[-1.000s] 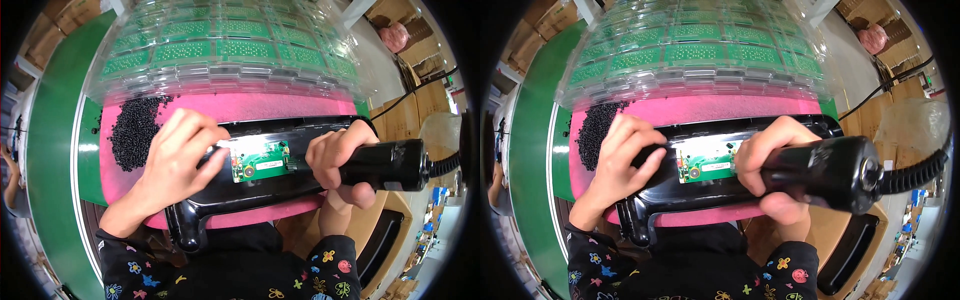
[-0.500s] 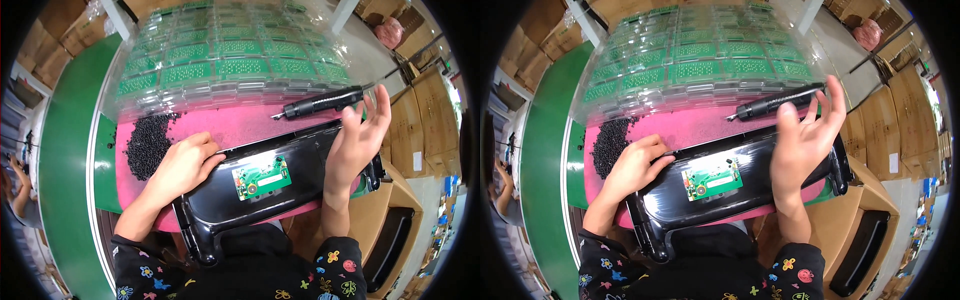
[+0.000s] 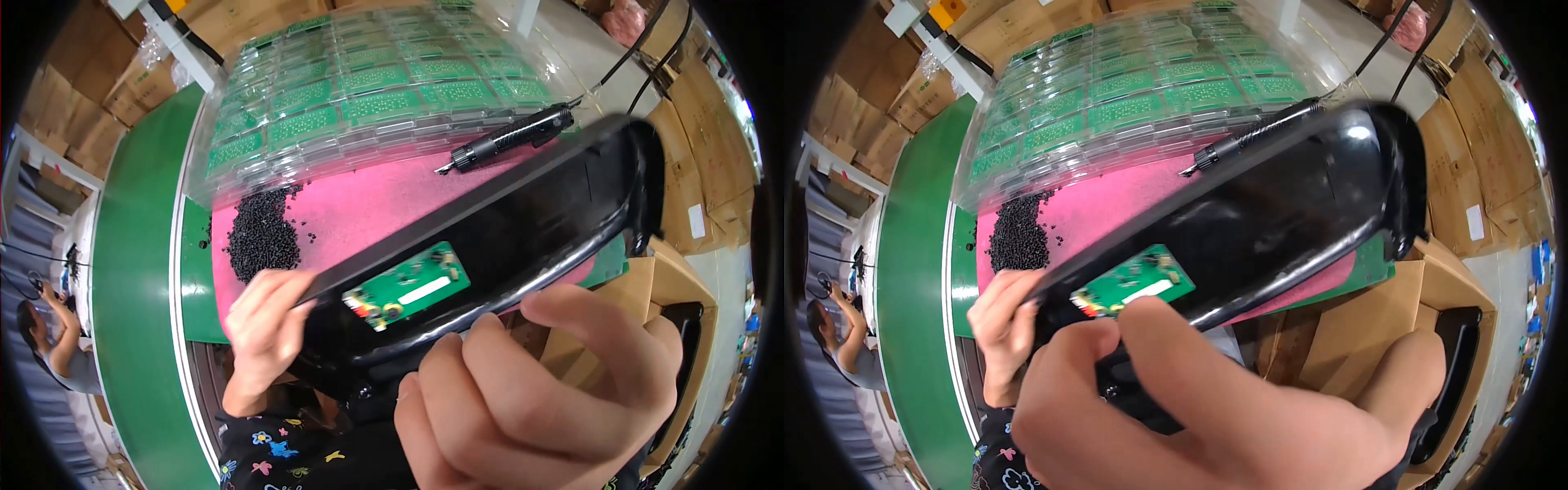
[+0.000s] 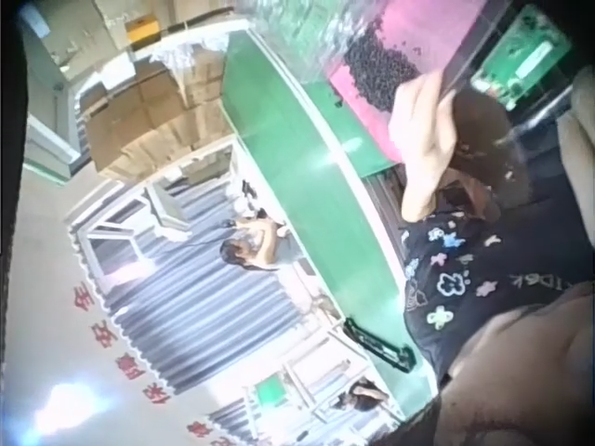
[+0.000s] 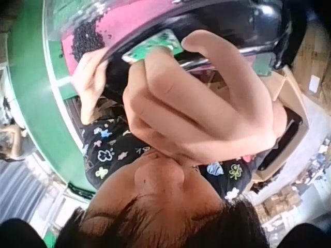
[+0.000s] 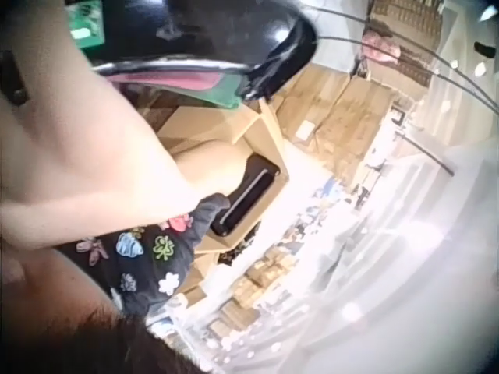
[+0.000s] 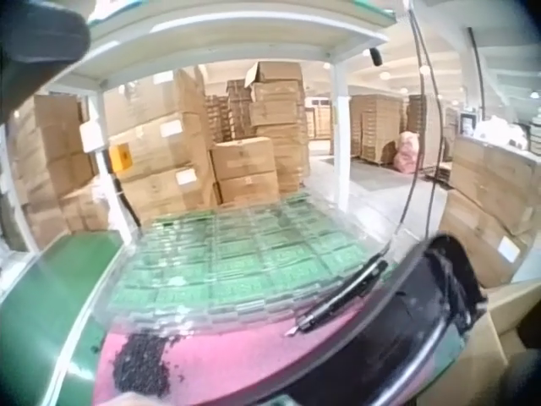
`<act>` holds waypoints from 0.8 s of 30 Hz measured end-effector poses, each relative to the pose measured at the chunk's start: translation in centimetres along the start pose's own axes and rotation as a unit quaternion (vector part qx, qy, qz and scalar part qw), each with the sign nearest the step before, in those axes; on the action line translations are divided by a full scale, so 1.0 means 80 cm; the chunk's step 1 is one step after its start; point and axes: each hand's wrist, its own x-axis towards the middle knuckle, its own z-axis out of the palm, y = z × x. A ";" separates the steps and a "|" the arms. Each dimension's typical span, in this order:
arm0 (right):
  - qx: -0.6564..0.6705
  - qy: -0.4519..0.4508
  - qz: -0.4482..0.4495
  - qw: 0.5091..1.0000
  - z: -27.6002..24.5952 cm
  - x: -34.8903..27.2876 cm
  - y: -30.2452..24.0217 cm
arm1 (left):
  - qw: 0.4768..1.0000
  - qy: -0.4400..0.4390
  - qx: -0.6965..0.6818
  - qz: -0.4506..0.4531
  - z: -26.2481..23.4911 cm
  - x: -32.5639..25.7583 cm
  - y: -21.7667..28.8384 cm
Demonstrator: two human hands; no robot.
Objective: Assembling electronic components into plastic housings using an electric screwdriver.
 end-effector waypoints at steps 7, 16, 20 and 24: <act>0.006 0.032 0.046 0.998 -0.004 -0.006 -0.011 | 0.906 0.352 0.006 -0.234 -0.071 -0.118 -0.034; 0.015 0.090 0.092 0.992 0.006 -0.007 -0.015 | 0.629 0.599 -0.302 -0.393 -0.124 -0.137 -0.012; 0.019 0.095 0.107 0.990 0.004 -0.006 -0.018 | 0.623 0.623 -0.274 -0.386 -0.165 -0.176 -0.039; 0.013 0.081 0.137 0.987 -0.003 -0.014 -0.015 | 0.620 0.627 -0.349 -0.318 -0.193 -0.217 -0.082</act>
